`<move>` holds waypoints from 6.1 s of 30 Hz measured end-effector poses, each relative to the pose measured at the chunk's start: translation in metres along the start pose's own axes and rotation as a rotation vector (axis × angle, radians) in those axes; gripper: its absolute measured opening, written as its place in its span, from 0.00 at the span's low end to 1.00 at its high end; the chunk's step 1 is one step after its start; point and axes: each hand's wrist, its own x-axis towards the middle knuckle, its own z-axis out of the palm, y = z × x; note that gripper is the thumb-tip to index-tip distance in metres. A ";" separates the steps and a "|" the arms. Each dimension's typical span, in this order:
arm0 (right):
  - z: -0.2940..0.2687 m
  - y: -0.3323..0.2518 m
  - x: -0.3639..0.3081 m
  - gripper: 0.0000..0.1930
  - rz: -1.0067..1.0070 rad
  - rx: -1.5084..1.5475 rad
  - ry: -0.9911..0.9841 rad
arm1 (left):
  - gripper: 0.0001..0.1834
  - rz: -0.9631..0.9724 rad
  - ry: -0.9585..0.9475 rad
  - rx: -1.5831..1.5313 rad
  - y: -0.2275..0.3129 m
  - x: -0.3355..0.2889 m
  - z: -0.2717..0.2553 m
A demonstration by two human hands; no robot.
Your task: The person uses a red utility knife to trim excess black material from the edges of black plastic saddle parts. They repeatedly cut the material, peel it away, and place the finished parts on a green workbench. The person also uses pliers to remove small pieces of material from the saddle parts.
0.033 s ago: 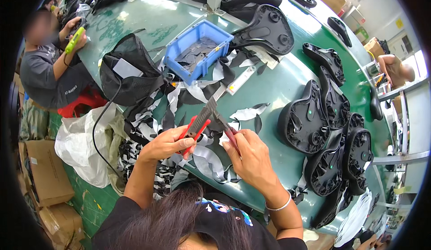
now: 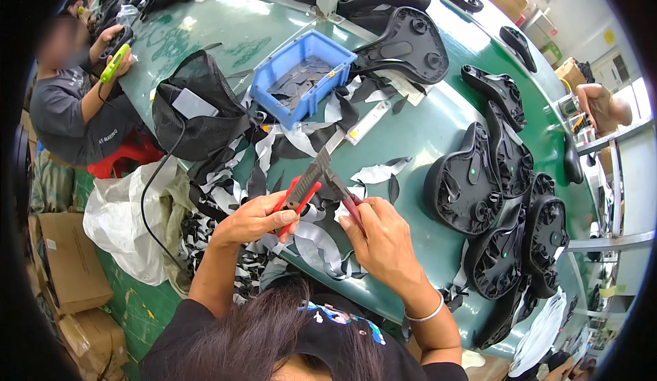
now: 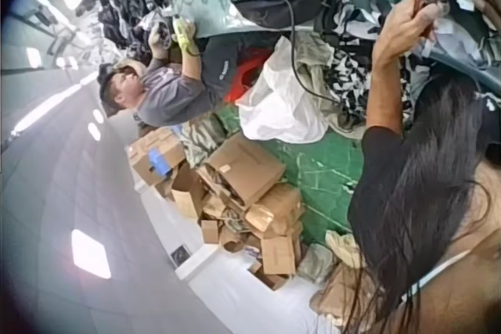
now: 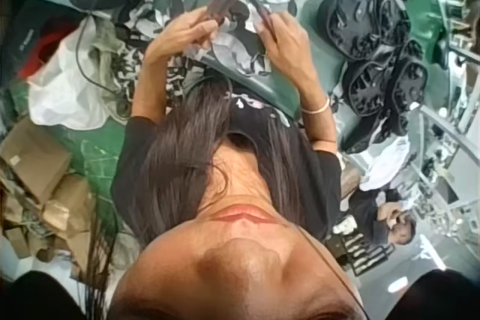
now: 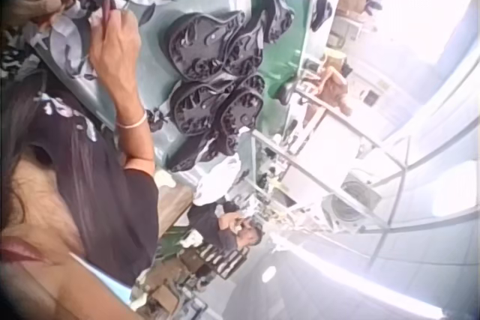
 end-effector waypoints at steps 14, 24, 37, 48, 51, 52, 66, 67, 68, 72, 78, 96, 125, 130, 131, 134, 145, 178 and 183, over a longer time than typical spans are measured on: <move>0.002 -0.004 0.005 0.09 0.077 0.017 -0.095 | 0.19 -0.016 0.017 0.031 -0.002 0.000 -0.004; 0.005 0.001 0.034 0.14 0.667 1.200 -0.433 | 0.18 0.025 0.109 -0.033 0.013 -0.003 -0.012; 0.014 0.065 0.128 0.12 0.257 0.199 -0.136 | 0.22 0.173 0.226 -0.177 0.003 -0.001 -0.027; -0.077 0.054 0.060 0.22 0.252 0.558 0.131 | 0.25 0.632 0.159 0.146 0.076 0.169 0.091; -0.134 0.104 0.031 0.16 0.272 0.579 0.545 | 0.22 0.711 0.184 0.359 0.089 0.228 0.114; -0.161 0.111 0.014 0.18 0.330 0.495 0.607 | 0.25 0.588 0.144 0.317 0.093 0.257 0.107; -0.106 0.118 -0.088 0.21 0.511 0.119 0.434 | 0.15 0.128 0.491 -0.214 0.087 0.542 0.097; -0.108 0.114 -0.090 0.21 0.658 0.255 0.394 | 0.13 0.159 0.554 -0.205 0.090 0.540 0.092; -0.105 0.121 -0.096 0.19 0.689 0.430 0.459 | 0.11 0.179 0.611 -0.200 0.096 0.528 0.096; -0.101 0.122 -0.106 0.16 0.706 0.653 0.767 | 0.16 0.335 0.246 -0.108 0.133 0.462 0.113; -0.077 0.097 -0.101 0.15 0.607 0.563 0.734 | 0.33 0.923 0.979 0.999 0.108 0.405 0.105; -0.093 0.320 0.215 0.15 0.375 -0.583 0.491 | 0.27 0.644 1.210 0.364 0.229 0.416 -0.073; -0.043 0.068 -0.167 0.38 0.061 -0.045 0.165 | 0.20 -0.050 0.220 0.126 0.023 0.084 0.060; -0.059 0.074 -0.160 0.37 -0.016 -0.313 0.121 | 0.19 -0.095 0.120 0.187 0.047 0.100 0.075; -0.062 0.075 -0.155 0.36 -0.030 -0.342 0.083 | 0.20 -0.091 0.127 0.252 0.047 0.105 0.076; -0.069 0.076 -0.147 0.34 -0.050 -0.428 -0.012 | 0.21 -0.106 0.141 0.457 0.053 0.117 0.080; -0.009 0.010 -0.189 0.32 0.536 -0.126 0.028 | 0.15 -0.104 0.405 0.318 0.036 0.084 0.091; -0.066 0.064 -0.172 0.31 0.170 -0.251 0.023 | 0.14 0.509 -0.068 1.041 0.006 0.107 0.142; -0.047 0.047 -0.189 0.32 0.219 -0.368 0.083 | 0.15 0.279 0.159 0.365 0.015 0.105 0.143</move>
